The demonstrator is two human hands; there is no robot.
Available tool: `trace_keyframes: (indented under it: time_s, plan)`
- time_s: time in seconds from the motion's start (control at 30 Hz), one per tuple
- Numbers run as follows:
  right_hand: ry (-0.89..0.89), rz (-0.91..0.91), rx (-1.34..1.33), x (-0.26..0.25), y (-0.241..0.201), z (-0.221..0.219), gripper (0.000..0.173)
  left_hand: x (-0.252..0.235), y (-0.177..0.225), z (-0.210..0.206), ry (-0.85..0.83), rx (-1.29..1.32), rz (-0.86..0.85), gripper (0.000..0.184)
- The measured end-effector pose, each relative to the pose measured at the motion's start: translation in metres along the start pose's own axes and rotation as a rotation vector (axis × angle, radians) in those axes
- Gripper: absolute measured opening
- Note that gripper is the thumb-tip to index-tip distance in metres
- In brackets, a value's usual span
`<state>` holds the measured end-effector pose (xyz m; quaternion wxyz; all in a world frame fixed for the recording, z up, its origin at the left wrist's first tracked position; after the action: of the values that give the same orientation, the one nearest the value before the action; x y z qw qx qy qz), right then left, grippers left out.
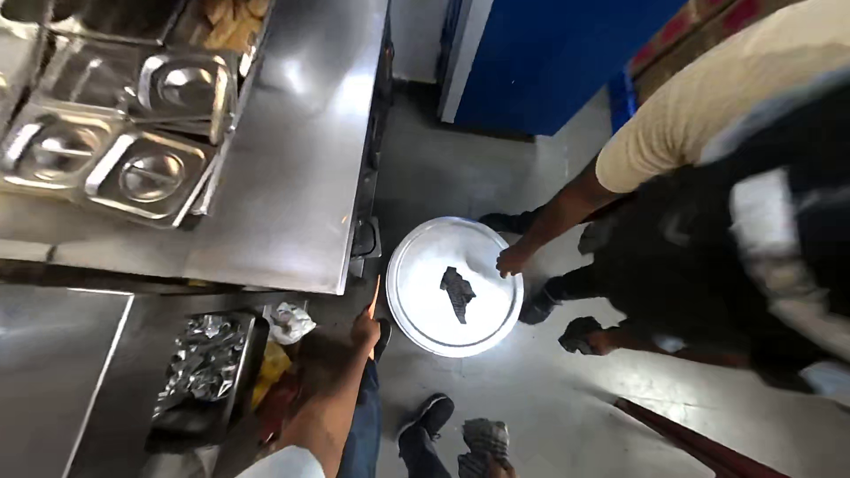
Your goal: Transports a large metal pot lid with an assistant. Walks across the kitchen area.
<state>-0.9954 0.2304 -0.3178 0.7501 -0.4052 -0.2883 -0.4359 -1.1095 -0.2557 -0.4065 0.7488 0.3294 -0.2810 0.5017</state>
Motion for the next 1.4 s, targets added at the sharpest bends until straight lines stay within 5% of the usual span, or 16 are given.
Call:
trace_keyframes:
  time_s: [0.23,0.4,0.57,0.73,0.83,0.93,1.0,1.13,1.23,1.4]
  plan:
    - [0.006,0.051,0.089,-0.141,-0.016,-0.091,0.030,-0.066,-0.019,-0.067,0.059,0.082,0.062,0.053]
    - [0.110,-0.041,-0.005,-0.251,0.031,-0.137,0.029,-0.131,-0.053,-0.117,0.187,0.139,0.176,0.053]
    - [-0.072,-0.125,-0.645,-0.321,0.052,-0.245,0.035,-0.196,-0.065,-0.235,-0.106,0.522,0.093,0.058]
    - [0.001,-0.164,-1.327,-0.331,0.041,-0.296,0.081,-0.203,-0.038,-0.267,-0.164,1.226,0.125,0.087]
    - [0.103,-0.204,-1.547,-0.316,0.053,-0.300,0.064,-0.200,-0.047,-0.262,-0.171,1.434,0.251,0.052]
    - [0.056,-0.190,-1.503,-0.322,0.056,-0.305,0.038,-0.213,-0.058,-0.272,-0.169,1.117,0.147,0.036]
    - [0.000,-0.170,-1.387,-0.329,0.055,-0.304,0.036,-0.219,-0.051,-0.273,-0.145,0.870,0.005,0.050]
    - [-0.014,-0.121,-1.165,-0.345,0.046,-0.300,0.030,-0.232,-0.050,-0.281,-0.100,0.816,-0.056,0.069]
    - [0.014,-0.129,-1.104,-0.359,0.047,-0.302,0.038,-0.232,-0.056,-0.287,-0.077,0.779,-0.049,0.066]
    - [0.315,-0.223,-0.981,-0.360,0.036,-0.289,0.059,-0.223,-0.045,-0.289,-0.092,0.813,-0.035,0.064]
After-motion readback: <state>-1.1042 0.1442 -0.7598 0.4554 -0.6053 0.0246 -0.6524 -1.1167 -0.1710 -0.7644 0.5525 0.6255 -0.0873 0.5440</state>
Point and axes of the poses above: each hand's wrist, its own x-axis away from the middle knuckle, its own z-axis out of the back of the hand, y = z × x, the point moved 9 cm from there along -x, towards the middle knuckle, and after that the axes turned 4 degrees about y, right-handed, at the moved point
